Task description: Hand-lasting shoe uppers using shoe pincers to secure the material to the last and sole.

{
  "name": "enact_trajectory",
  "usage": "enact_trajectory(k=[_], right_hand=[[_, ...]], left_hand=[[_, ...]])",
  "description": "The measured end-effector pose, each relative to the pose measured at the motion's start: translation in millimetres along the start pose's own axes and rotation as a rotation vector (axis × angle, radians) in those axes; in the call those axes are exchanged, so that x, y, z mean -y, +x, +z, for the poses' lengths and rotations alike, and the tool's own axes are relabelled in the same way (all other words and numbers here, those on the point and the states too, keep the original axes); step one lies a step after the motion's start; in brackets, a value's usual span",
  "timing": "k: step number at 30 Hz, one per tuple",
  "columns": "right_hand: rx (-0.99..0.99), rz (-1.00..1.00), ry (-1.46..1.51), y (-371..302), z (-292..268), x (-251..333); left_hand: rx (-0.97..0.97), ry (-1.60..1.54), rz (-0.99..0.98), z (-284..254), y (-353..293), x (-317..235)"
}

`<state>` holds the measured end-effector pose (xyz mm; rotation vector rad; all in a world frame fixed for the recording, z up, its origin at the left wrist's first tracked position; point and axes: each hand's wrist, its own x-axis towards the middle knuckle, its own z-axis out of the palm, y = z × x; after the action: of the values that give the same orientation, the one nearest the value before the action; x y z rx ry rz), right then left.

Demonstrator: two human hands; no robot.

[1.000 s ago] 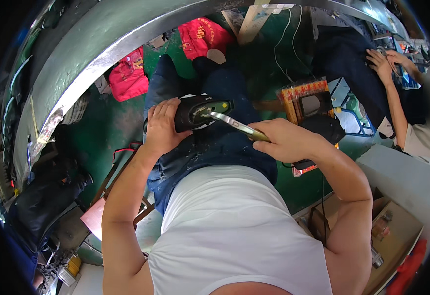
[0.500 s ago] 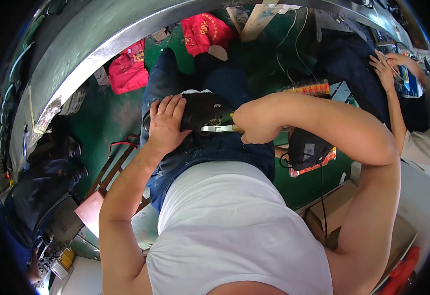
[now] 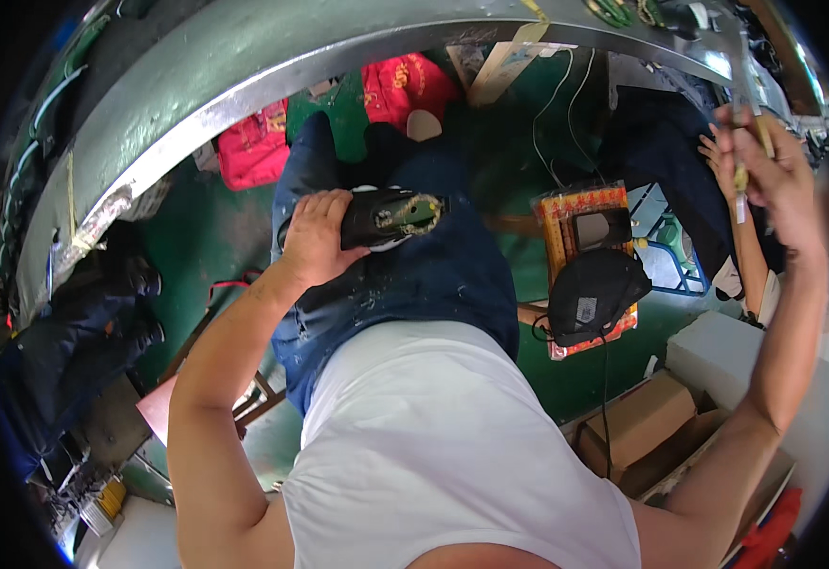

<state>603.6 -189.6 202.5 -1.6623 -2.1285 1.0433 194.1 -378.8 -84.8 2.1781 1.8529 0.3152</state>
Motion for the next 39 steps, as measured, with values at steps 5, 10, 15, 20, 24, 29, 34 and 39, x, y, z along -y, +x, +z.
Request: enact_trajectory(k=[5,10,15,20,24,29,34,39], right_hand=[[0.184,0.001,0.374,-14.2,138.3,-54.2],[0.166,-0.095,0.675,2.7,284.6,-58.4],[0.862,0.161,1.11,20.8,242.0,-28.9],[0.375,0.022,0.774,35.5,179.5,-23.0],[0.269,0.121,0.676,36.6,203.0,-69.1],[0.657,0.18,0.284,-18.1,254.1,-94.5],[0.675,-0.186,-0.056,-45.3,265.8,-71.7],[0.326,-0.596,-0.406,-34.5,281.5,-61.5]], left_hand=[[0.062,-0.072,-0.025,-19.5,9.3,-18.0],[0.046,-0.049,-0.043,-14.2,4.8,-25.8],[0.056,0.033,-0.039,-20.3,-2.2,-21.8],[0.161,-0.397,-0.387,-14.9,-17.0,-17.8],[0.247,-1.938,-0.722,25.8,-12.0,-44.5],[0.259,-2.105,-1.033,63.5,-14.9,-57.0],[0.023,-0.977,-0.432,71.2,-51.6,-62.0],[0.112,-0.973,-0.427,70.5,-43.9,-60.9]])
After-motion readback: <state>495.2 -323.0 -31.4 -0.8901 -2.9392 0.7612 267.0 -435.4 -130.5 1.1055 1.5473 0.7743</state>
